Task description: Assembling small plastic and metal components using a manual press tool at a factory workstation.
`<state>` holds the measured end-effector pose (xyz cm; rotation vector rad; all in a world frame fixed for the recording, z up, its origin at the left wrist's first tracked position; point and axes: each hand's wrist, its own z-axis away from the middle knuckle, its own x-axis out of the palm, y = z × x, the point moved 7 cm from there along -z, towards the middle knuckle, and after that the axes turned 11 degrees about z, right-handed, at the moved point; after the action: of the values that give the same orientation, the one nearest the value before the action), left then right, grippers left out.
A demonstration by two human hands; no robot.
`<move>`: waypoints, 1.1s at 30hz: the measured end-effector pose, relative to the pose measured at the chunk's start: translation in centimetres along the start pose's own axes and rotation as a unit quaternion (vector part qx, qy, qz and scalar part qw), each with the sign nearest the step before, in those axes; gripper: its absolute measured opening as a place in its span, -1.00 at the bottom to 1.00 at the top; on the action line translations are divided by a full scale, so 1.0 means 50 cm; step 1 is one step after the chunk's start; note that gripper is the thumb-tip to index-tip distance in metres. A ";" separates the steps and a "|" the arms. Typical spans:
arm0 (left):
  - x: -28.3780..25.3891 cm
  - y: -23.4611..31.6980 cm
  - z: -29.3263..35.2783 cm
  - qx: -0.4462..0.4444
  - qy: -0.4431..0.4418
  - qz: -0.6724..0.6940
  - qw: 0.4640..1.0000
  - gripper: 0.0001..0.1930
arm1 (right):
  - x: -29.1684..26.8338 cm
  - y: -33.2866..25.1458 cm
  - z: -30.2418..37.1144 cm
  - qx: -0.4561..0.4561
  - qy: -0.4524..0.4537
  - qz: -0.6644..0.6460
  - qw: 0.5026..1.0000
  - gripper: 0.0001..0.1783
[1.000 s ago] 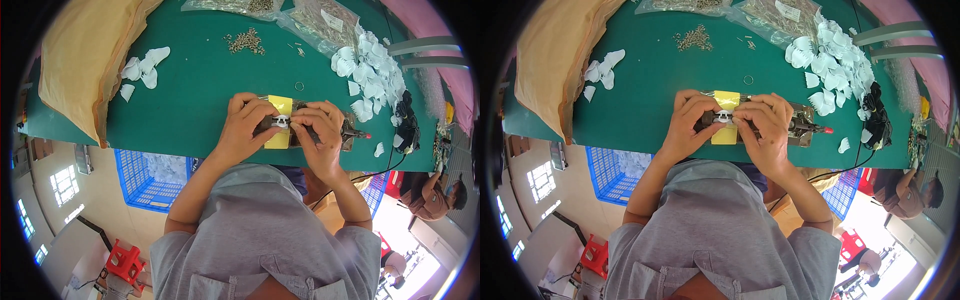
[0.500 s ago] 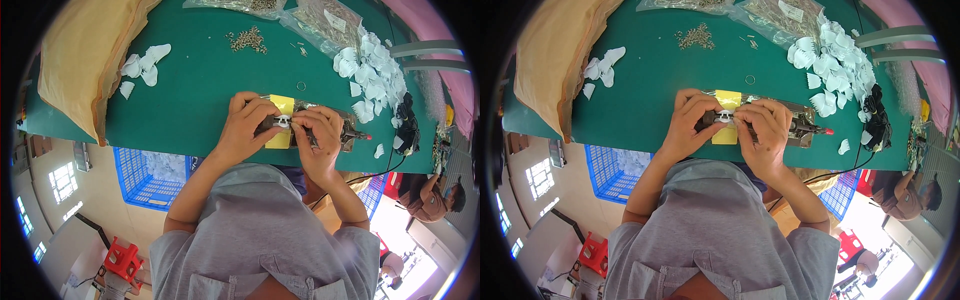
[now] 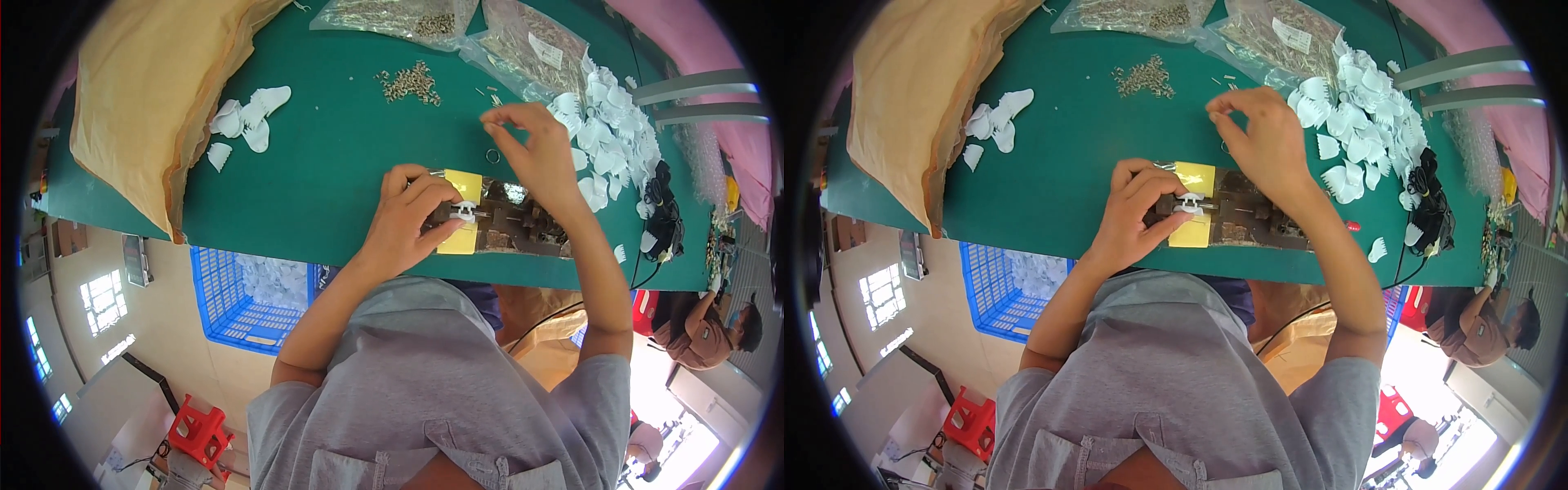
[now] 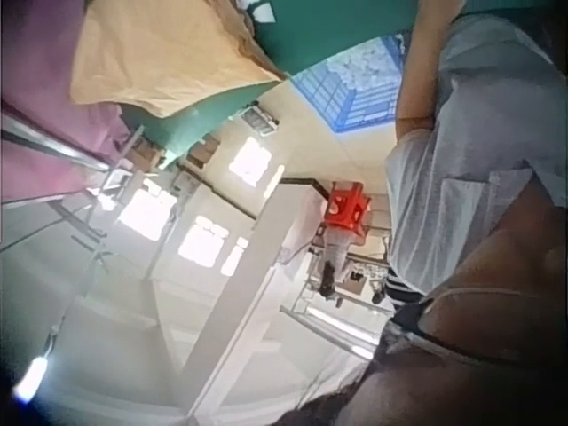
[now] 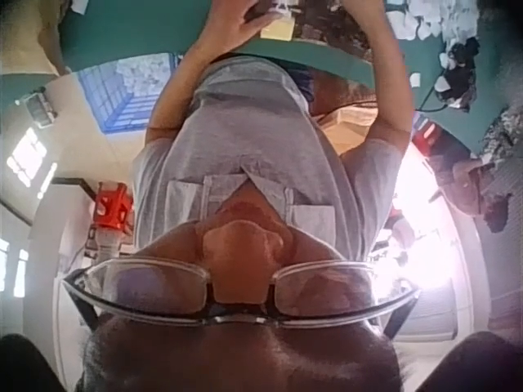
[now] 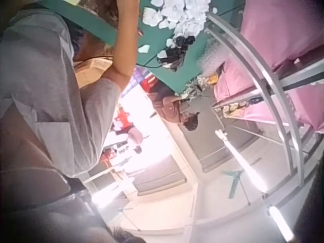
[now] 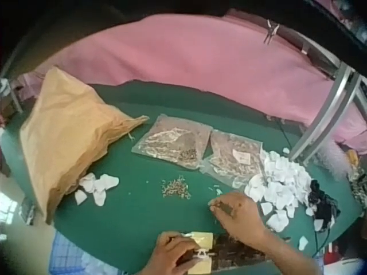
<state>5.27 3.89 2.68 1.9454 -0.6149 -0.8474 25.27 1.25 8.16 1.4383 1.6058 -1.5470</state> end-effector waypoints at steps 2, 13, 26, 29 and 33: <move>0.003 0.002 -0.001 0.004 -0.003 0.005 1.000 -0.66 | 0.060 0.017 -0.043 0.001 -0.050 0.015 0.999 -0.83; 0.004 -0.008 0.004 -0.016 -0.011 0.034 0.999 -0.66 | 0.152 0.009 -0.114 -0.056 -0.037 0.044 0.997 -0.83; -0.002 -0.001 0.002 -0.001 -0.001 0.023 1.000 -0.64 | 0.044 0.049 -0.022 0.116 -0.124 -0.205 0.964 -0.80; 0.000 -0.002 0.000 -0.002 0.007 0.019 1.000 -0.64 | 0.015 -0.010 0.051 0.106 -0.191 -0.219 0.951 -0.81; 0.000 -0.002 -0.003 0.003 0.011 0.004 1.000 -0.67 | -0.008 -0.077 0.104 0.047 -0.226 -0.177 0.957 -0.83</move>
<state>5.40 4.00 2.62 1.9530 -0.6136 -0.8193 20.36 -2.95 8.83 0.7727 1.5714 -2.0000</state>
